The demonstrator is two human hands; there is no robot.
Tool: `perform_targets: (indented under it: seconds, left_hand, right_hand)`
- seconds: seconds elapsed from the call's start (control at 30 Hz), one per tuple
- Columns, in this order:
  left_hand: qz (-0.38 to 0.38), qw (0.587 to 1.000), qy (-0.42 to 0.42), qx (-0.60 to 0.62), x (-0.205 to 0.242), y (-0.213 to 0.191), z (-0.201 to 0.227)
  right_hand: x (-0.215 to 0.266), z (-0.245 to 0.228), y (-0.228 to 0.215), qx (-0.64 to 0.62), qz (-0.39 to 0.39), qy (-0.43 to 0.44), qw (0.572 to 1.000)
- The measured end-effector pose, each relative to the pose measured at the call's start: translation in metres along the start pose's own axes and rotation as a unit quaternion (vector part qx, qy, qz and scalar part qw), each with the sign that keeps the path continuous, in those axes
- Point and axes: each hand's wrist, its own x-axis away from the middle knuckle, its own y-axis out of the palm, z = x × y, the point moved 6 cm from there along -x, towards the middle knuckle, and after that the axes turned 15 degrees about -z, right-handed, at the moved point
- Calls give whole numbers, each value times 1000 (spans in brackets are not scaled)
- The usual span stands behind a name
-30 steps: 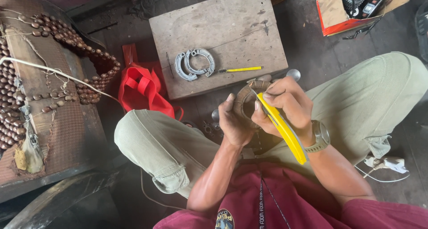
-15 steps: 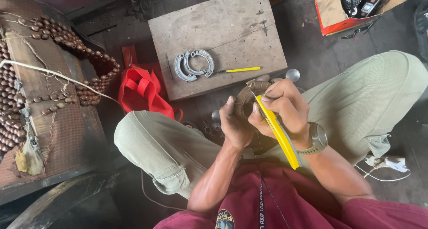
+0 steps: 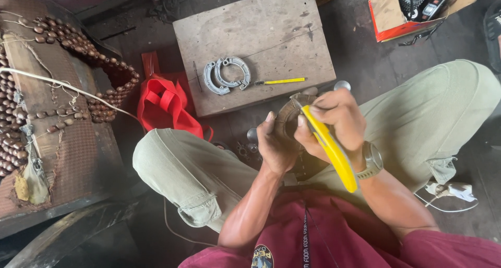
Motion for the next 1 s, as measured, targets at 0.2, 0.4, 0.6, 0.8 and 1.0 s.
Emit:
perform_targets:
  seconds: [0.2,0.4,0.6,0.8,1.0]
  left_hand:
    - [-24,999,-18,30,3,-4,2]
    - [-94,973,-87,192,8,12,-1]
    - [-83,977,-84,176,9,-1,-4]
    - [-36,997,-36,60,-1,-15,-3]
    - [-9,998,2,63,-4,-20,2]
  right_hand:
    - [-4,3,-21,-87,38,10,995]
    - [15,5,-25,-59,48,112,991]
    - [18,10,-22,-68,30,101,992]
    - [3,12,-14,-14,19,8,1000]
    - [4,13,1,-22,-4,0,1000]
